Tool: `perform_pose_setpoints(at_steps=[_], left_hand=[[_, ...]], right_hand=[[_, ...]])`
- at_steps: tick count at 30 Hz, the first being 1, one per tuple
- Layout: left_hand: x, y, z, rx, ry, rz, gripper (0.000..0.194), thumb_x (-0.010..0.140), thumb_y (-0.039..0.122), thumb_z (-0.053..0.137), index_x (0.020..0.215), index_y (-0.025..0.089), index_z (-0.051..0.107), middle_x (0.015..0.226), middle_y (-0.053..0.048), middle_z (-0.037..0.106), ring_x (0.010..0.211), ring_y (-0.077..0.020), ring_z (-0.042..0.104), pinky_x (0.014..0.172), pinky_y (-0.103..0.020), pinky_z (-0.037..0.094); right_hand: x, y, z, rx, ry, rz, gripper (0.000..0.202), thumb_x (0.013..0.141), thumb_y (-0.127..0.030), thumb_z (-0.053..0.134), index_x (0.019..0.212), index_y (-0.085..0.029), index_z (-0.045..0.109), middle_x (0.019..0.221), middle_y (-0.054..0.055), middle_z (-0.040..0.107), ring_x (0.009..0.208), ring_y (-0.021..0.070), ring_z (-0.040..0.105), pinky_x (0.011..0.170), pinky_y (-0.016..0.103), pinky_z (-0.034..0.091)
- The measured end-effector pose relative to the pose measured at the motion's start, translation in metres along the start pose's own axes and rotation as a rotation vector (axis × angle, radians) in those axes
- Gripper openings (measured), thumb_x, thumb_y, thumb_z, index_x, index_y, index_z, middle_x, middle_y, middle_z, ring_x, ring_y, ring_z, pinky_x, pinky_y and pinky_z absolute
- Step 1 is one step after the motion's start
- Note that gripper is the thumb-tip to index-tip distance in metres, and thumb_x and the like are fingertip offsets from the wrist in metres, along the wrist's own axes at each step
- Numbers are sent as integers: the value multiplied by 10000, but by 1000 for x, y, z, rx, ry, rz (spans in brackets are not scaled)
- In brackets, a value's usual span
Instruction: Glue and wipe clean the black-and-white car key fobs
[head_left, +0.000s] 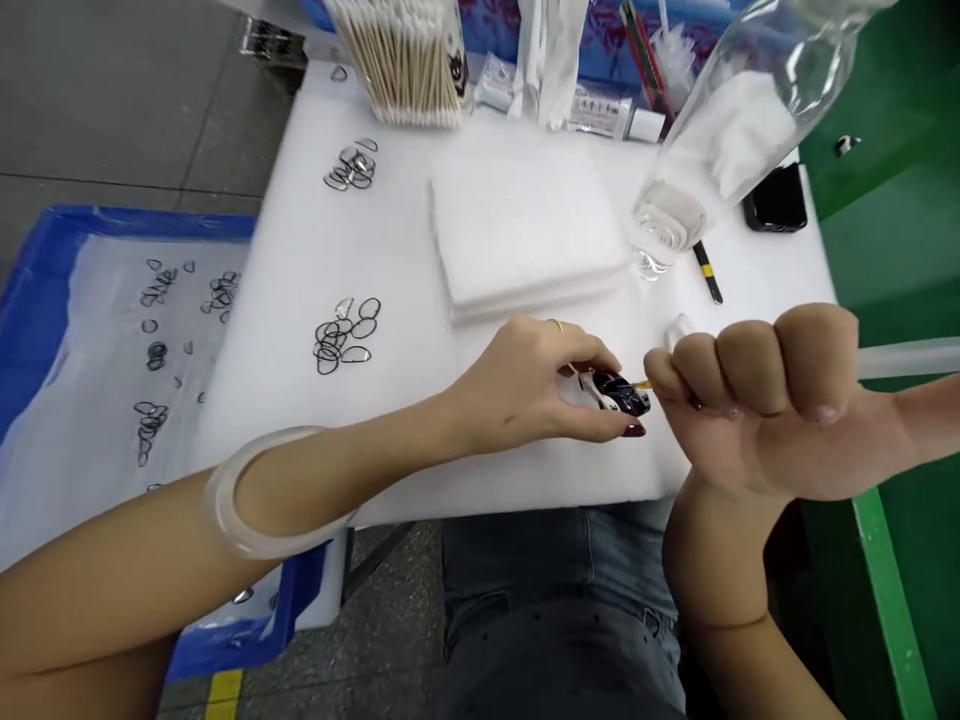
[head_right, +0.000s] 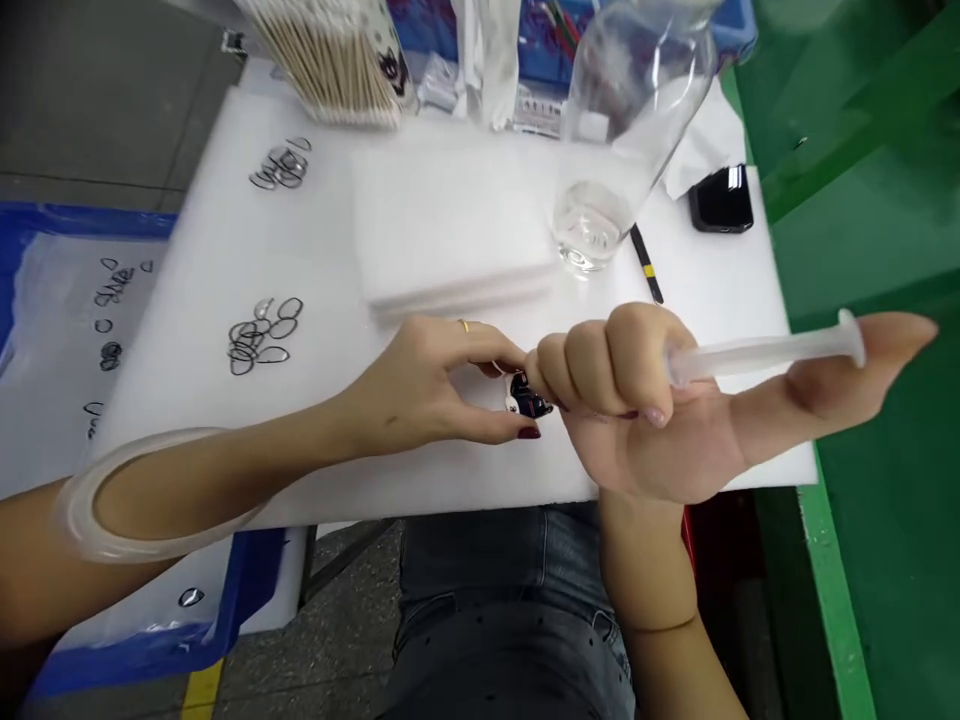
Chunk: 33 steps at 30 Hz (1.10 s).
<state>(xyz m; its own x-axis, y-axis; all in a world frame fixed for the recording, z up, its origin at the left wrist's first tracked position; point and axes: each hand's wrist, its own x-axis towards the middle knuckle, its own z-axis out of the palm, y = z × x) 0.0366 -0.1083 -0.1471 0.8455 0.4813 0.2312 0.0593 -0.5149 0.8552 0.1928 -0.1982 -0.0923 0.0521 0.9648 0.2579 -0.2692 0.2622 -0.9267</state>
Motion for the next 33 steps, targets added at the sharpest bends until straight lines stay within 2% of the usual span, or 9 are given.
perform_pose_setpoints(at_steps=[2, 7, 13, 25, 33], left_hand=[[0, 0, -1, -11, -13, 13, 300, 726, 446, 821, 912, 221, 753, 828, 22, 735, 763, -193, 681, 677, -310, 500], [1, 3, -4, 3, -61, -19, 330, 739, 447, 814, 951, 200, 756, 859, -11, 737, 811, -184, 674, 721, -288, 486], [2, 7, -7, 69, -105, -64, 311, 777, 469, 769, 958, 216, 749, 869, -13, 737, 828, -186, 667, 727, -284, 464], [2, 7, -6, 88, -106, -46, 311, 786, 474, 765, 961, 219, 743, 862, -14, 730, 833, -186, 664, 737, -287, 462], [1, 7, -7, 117, -123, -46, 336, 803, 490, 749, 1009, 223, 744, 904, -17, 733, 859, -195, 674, 754, -298, 477]], right_hand=[[-1, 8, -3, 101, -10, -11, 716, 955, -642, 429, 516, -175, 111, 467, -49, 51, 427, 95, 118, 489, 255, 263], [-3, 29, -17, 325, -130, -91, 674, 950, -498, 536, 544, -190, 96, 468, -62, 82, 433, 100, 83, 473, 290, 209], [-4, 30, -20, 321, -120, -66, 688, 964, -502, 531, 547, -190, 83, 464, -52, 69, 440, 109, 69, 486, 305, 199], [-3, 30, -18, 255, -93, -92, 693, 983, -526, 488, 535, -186, 83, 446, -47, 54, 416, 105, 67, 464, 301, 206], [-4, 30, -21, 309, -145, -108, 692, 947, -494, 579, 528, -185, 123, 460, -64, 99, 442, 94, 102, 469, 299, 182]])
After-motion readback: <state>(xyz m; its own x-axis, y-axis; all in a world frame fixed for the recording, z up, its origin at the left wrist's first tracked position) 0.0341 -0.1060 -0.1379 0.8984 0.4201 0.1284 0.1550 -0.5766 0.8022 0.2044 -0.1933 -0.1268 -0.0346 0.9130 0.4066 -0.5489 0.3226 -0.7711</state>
